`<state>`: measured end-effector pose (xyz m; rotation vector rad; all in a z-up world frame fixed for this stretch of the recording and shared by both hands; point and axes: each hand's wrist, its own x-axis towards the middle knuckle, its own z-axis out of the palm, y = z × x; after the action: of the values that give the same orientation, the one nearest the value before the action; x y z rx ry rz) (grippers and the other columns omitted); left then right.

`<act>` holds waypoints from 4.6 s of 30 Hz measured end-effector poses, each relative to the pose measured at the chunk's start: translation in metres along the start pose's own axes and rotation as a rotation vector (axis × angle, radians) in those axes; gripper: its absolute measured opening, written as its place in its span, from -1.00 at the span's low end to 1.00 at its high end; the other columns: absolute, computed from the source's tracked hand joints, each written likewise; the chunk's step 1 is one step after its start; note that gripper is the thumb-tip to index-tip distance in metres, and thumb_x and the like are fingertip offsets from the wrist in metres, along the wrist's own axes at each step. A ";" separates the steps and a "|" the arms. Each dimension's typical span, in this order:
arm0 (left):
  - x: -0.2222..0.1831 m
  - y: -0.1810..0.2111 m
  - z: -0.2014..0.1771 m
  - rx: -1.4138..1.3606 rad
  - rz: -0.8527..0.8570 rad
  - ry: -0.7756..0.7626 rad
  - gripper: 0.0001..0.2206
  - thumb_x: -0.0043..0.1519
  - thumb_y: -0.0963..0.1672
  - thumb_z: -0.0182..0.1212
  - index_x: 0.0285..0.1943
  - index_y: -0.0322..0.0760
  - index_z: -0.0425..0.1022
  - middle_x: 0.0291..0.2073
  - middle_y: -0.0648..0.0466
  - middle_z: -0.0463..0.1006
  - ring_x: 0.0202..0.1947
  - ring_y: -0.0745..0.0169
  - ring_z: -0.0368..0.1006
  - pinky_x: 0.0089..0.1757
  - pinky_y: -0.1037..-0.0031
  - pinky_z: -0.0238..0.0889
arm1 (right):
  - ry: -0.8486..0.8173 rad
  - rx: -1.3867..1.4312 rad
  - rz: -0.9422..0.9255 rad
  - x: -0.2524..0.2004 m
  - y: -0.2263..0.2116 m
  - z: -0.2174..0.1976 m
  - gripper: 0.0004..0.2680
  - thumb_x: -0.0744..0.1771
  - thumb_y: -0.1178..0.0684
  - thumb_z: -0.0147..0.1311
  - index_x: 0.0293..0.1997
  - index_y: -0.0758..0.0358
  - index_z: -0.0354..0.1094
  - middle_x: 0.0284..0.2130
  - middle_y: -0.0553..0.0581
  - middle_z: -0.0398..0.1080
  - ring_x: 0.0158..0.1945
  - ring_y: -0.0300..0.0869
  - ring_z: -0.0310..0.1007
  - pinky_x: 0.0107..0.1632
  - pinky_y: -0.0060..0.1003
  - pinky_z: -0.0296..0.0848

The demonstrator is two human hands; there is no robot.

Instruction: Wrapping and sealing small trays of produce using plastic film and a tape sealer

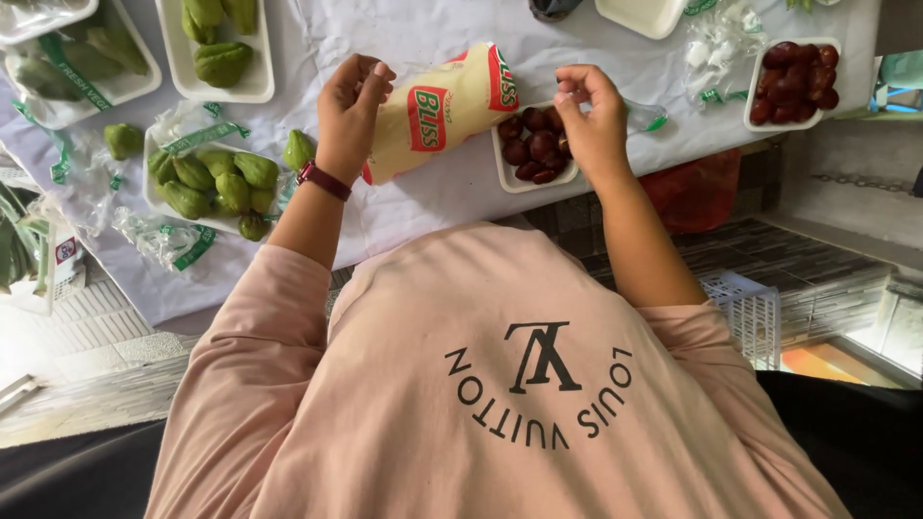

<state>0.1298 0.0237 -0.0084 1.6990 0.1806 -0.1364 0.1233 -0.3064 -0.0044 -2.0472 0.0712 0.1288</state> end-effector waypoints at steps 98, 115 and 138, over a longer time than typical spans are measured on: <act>0.068 0.051 0.046 -0.240 -0.251 -0.415 -0.66 0.23 -0.30 0.09 -0.19 -0.08 -0.03 -0.02 0.03 0.73 -0.29 0.26 0.70 -0.40 0.59 0.39 | -0.637 0.228 0.276 0.056 -0.011 0.032 -0.93 0.43 0.21 -0.03 -0.11 0.16 0.37 -0.27 0.12 0.41 -0.31 -0.08 0.52 -0.48 -0.17 0.66; 0.059 -0.006 0.078 -0.084 -0.490 -0.147 -0.75 0.36 0.00 0.02 -0.20 -0.12 0.09 -0.50 0.04 0.59 -0.47 0.30 0.49 -0.36 0.48 0.33 | -0.683 0.565 0.666 0.066 -0.018 0.019 -0.62 0.34 -0.18 -0.27 0.03 0.15 0.51 -0.22 0.05 0.55 -0.17 -0.14 0.51 -0.25 -0.16 0.47; 0.074 0.047 0.045 0.220 -0.061 -0.317 -0.98 0.41 -0.17 -0.05 -0.08 -0.16 0.23 -0.60 0.09 0.51 -0.66 0.35 0.22 -0.63 0.53 0.16 | -0.230 0.421 0.610 0.055 -0.025 0.046 -0.77 0.47 -0.07 -0.17 -0.39 0.00 0.19 -0.45 -0.03 0.49 -0.48 -0.28 0.34 -0.50 -0.32 0.34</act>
<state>0.2127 -0.0244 0.0169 1.8647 -0.0210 -0.4818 0.1773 -0.2536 -0.0098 -1.5240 0.5341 0.6686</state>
